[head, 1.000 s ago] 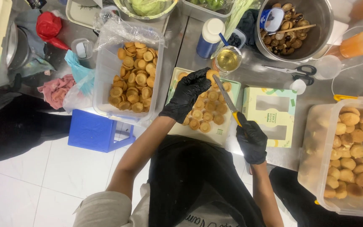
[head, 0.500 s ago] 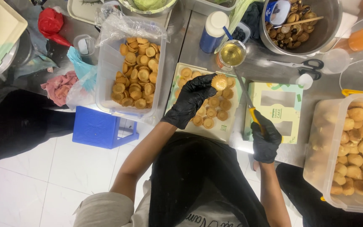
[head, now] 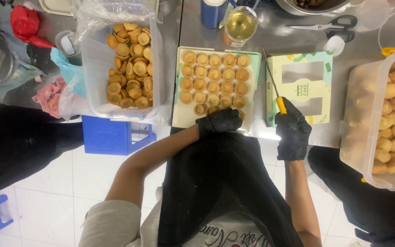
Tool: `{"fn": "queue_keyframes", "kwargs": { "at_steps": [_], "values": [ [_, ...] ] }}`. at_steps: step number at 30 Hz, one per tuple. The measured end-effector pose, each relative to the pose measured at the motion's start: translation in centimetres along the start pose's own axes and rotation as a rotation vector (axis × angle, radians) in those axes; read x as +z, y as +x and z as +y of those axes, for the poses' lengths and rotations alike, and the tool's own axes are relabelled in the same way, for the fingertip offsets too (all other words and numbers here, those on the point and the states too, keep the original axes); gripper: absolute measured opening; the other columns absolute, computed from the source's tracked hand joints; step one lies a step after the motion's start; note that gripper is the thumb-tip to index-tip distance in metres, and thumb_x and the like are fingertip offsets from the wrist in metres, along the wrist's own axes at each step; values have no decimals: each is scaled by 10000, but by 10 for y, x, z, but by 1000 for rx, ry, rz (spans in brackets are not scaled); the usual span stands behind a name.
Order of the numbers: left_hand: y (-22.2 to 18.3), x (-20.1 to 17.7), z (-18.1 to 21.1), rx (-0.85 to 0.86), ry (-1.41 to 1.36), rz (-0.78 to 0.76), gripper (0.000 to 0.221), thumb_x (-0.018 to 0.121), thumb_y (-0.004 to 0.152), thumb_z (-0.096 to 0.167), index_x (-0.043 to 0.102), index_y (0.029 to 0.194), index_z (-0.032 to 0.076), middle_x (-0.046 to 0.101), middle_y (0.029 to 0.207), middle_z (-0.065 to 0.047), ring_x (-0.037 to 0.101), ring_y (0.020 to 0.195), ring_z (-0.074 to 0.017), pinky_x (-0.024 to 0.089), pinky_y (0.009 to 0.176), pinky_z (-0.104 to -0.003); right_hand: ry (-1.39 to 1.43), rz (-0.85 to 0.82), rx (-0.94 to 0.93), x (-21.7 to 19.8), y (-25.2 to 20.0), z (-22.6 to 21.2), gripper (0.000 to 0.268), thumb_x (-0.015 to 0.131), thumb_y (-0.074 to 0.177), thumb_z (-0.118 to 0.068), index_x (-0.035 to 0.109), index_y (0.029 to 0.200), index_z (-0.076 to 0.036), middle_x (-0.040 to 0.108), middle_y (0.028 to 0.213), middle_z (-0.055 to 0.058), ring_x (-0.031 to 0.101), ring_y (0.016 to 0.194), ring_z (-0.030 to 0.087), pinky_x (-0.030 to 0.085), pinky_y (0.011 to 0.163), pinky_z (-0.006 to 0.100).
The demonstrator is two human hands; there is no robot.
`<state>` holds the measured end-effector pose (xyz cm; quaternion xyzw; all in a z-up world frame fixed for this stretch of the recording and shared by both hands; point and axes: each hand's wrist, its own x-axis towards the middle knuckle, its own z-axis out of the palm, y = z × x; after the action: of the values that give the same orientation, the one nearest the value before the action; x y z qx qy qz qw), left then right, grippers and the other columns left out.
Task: Arranging empty tart shells onto a tray for preparation in a bakery.
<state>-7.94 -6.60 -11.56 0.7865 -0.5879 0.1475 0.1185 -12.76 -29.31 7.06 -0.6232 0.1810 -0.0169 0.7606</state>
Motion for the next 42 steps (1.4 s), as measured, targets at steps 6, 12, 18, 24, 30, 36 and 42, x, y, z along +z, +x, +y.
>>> {"fn": "queue_keyframes", "kwargs": {
  "at_steps": [6,12,18,24,30,36,42],
  "values": [
    [-3,23,1,-80,-39,12,121,591,776,219,575,839,117,573,799,-67,606,813,-259,508,655,-391,-78,101,36,-1,-3,-3,434,634,948,-86,679,1373,-14,707,925,47,525,637,61,419,577,199],
    [11,-38,-12,-283,-547,-161,131,679,821,232,650,881,118,656,838,-69,649,829,-297,525,717,-451,11,82,126,-3,4,-5,407,667,960,-137,686,1348,-16,713,899,72,571,646,82,442,566,208],
    [19,-218,-73,-663,-525,494,263,743,925,80,691,1181,60,709,1131,-92,689,1002,-300,574,866,-413,15,64,190,11,19,-14,450,675,998,-264,661,1358,5,687,874,87,551,612,97,422,522,221],
    [-127,-235,-162,-1157,156,408,255,760,826,128,727,1076,94,713,1054,-159,671,961,-379,549,805,-463,17,11,212,17,58,-8,449,675,999,-295,658,1337,0,685,876,98,499,545,102,384,476,220],
    [-211,-126,-165,-1144,279,-11,109,627,843,137,692,926,166,683,836,-100,657,818,-341,516,708,-481,-219,-127,259,40,126,-10,380,615,1016,-305,666,1298,-55,712,900,85,465,511,82,365,448,213],
    [-206,-139,-165,-988,394,131,222,562,862,123,662,1059,143,701,942,-102,662,888,-318,518,733,-450,-408,-265,365,91,193,-10,328,540,1058,-285,667,1242,-45,720,865,93,448,515,70,348,459,224],
    [-198,-162,-162,-954,349,179,276,550,886,97,684,1125,127,702,972,-114,657,921,-312,526,777,-431,-357,-229,329,115,187,1,306,544,1056,-282,651,1228,-53,706,826,96,431,492,81,345,445,232]
  ]
}}
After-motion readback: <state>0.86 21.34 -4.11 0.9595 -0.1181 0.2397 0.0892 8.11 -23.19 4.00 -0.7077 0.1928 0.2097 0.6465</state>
